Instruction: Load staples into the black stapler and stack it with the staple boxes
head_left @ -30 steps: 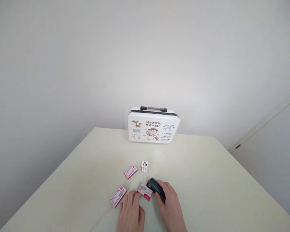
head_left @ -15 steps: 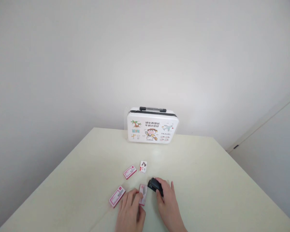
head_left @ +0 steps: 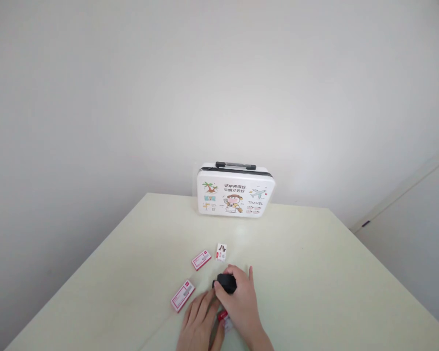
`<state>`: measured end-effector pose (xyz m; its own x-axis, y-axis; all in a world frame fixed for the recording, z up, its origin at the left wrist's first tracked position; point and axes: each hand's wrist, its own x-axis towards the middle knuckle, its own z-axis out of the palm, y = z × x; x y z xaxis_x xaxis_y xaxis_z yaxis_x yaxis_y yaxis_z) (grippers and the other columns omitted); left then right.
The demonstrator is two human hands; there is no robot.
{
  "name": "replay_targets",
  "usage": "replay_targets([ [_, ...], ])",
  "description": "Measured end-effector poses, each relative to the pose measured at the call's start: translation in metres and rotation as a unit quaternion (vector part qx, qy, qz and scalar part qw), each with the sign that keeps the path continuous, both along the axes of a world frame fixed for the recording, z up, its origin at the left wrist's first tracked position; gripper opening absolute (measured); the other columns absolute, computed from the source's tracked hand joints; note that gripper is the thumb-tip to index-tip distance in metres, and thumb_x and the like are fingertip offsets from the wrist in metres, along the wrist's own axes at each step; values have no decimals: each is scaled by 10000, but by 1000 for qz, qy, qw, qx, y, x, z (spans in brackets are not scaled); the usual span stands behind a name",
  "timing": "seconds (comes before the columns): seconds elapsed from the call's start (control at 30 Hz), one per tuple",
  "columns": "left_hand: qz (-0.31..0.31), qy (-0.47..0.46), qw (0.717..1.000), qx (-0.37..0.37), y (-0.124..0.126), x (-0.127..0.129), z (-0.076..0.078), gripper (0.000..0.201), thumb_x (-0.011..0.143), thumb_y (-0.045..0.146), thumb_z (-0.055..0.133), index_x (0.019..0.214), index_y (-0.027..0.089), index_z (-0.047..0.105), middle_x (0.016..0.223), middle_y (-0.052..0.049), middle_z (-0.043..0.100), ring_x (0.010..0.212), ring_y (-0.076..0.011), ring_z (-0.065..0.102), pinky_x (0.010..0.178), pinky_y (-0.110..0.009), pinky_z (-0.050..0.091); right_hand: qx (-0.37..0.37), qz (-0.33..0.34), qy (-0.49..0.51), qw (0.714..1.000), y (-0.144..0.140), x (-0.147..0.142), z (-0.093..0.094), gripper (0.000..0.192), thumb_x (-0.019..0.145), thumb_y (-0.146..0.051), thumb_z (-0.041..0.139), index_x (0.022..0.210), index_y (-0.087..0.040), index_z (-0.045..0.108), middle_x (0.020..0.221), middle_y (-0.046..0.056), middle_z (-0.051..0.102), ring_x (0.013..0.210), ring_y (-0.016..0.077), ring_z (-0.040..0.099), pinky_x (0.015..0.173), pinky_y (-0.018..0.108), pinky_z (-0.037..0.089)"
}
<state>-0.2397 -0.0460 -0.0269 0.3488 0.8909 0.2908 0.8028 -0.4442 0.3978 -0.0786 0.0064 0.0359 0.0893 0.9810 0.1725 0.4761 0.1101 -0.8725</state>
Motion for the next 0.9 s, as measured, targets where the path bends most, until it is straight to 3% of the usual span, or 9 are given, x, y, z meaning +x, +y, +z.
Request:
replay_targets([
  [0.13, 17, 4, 1000, 3, 0, 0, -3, 462, 967, 335, 552, 1428, 331, 561, 1537, -40, 529, 1361, -290, 539, 1090, -476, 500, -5, -11, 226, 974, 3, 24, -9, 241, 904, -470, 608, 990, -252, 663, 1143, 73, 740, 1304, 277, 571, 1197, 516, 330],
  [0.2, 7, 0, 1000, -7, 0, 0, -5, 467, 960, 378, 570, 1424, 332, 562, 1535, -45, 530, 1357, -293, 542, 1096, -475, 495, 5, -35, 319, 947, 0, 40, -15, 287, 937, -496, 553, 1021, -242, 656, 1249, 104, 714, 1360, 282, 534, 1144, 479, 419],
  [0.27, 6, -4, 1000, -22, 0, -1, -7, 541, 903, 460, 650, 1421, 332, 560, 1541, -63, 517, 1354, -325, 536, 1099, -511, 484, -4, -76, 399, 914, -5, 59, -23, 351, 936, -550, 535, 1040, -235, 651, 1288, 118, 700, 1319, 290, 574, 1106, 472, 468],
  [0.37, -1, -9, 999, -42, 0, -4, -7, 664, 762, 498, 791, 1373, 334, 589, 1549, -86, 496, 1344, -370, 526, 1081, -549, 481, -56, -137, 420, 895, -15, 88, -37, 459, 910, -629, 540, 1113, -229, 641, 1253, 114, 709, 1177, 287, 664, 977, 452, 572],
  [0.47, -15, -20, 999, -39, 1, -7, -2, 446, 810, 362, 748, 1245, 325, 658, 1517, -80, 518, 1321, -337, 544, 1071, -518, 485, -137, -173, 369, 903, -28, 112, -47, 538, 866, -691, 594, 1157, -238, 611, 1051, 57, 739, 860, 230, 736, 740, 370, 631],
  [0.53, -19, -28, 999, -35, 2, -7, 3, 357, 851, 321, 703, 1207, 327, 679, 1489, -79, 531, 1305, -320, 553, 1067, -509, 487, -206, -148, 313, 915, -36, 117, -51, 598, 831, -766, 580, 1087, -226, 614, 829, 9, 711, 592, 166, 681, 526, 276, 564],
  [0.63, -8, -36, 999, -39, 3, -4, 9, 376, 844, 338, 724, 1218, 356, 689, 1457, -83, 535, 1300, -334, 545, 1049, -529, 495, -304, -11, 230, 924, -45, 102, -52, 682, 794, -852, 522, 957, -196, 613, 631, -22, 638, 357, 101, 518, 336, 206, 343],
  [0.73, 2, -44, 997, -57, 3, 0, 13, 381, 821, 336, 756, 1197, 373, 707, 1407, -84, 551, 1315, -351, 523, 1050, -548, 486, -322, 95, 169, 926, -47, 73, -54, 679, 806, -855, 497, 869, -186, 598, 518, -48, 562, 306, 70, 380, 319, 205, 220],
  [0.9, 34, -77, 994, -65, 3, 3, 15, 377, 762, 305, 822, 1125, 350, 733, 1341, -75, 582, 1284, -340, 546, 1057, -513, 490, -277, 88, 136, 947, -44, 61, -59, 650, 805, -837, 531, 772, -189, 569, 463, -87, 424, 386, 61, 293, 399, 226, 175],
])
